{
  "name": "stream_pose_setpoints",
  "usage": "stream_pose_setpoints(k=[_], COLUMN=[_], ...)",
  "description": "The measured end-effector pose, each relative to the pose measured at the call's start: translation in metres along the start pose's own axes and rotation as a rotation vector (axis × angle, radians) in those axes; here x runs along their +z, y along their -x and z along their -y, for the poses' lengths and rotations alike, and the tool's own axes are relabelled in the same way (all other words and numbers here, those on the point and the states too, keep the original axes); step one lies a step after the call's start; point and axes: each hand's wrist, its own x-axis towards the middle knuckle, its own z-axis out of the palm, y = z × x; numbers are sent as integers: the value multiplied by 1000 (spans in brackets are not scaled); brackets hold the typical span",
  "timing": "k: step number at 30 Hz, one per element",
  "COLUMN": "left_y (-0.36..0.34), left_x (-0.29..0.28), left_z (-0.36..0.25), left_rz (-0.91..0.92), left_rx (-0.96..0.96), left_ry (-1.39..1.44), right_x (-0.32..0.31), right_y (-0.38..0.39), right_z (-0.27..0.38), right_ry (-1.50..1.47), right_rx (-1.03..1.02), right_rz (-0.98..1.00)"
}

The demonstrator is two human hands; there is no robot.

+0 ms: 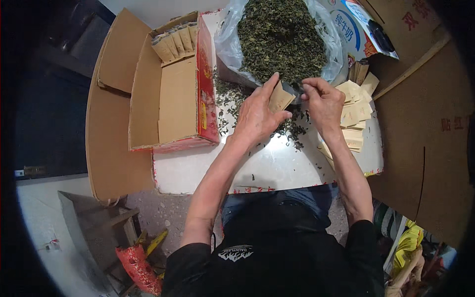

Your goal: Scooping dried tea leaves from a large plastic bag and filling small paper packets using a spoon.

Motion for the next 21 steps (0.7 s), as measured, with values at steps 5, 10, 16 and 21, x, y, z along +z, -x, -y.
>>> stream_pose_setpoints(k=[5,10,16,21], left_y=[7,16,17,17], left_x=[3,6,6,4], left_z=[7,10,14,11], left_rz=[-56,-129,-106,-92], left_rx=[7,-70,-83,-102], left_ry=[5,80,41,28], right_x=[-6,-9,-13,-18], right_y=[-3,-2,-4,-4], right_z=[-6,1,0,6], right_ry=[-18,-28,-61,-30], right_rx=[95,65,38,69], right_rz=[28,22,-22,29])
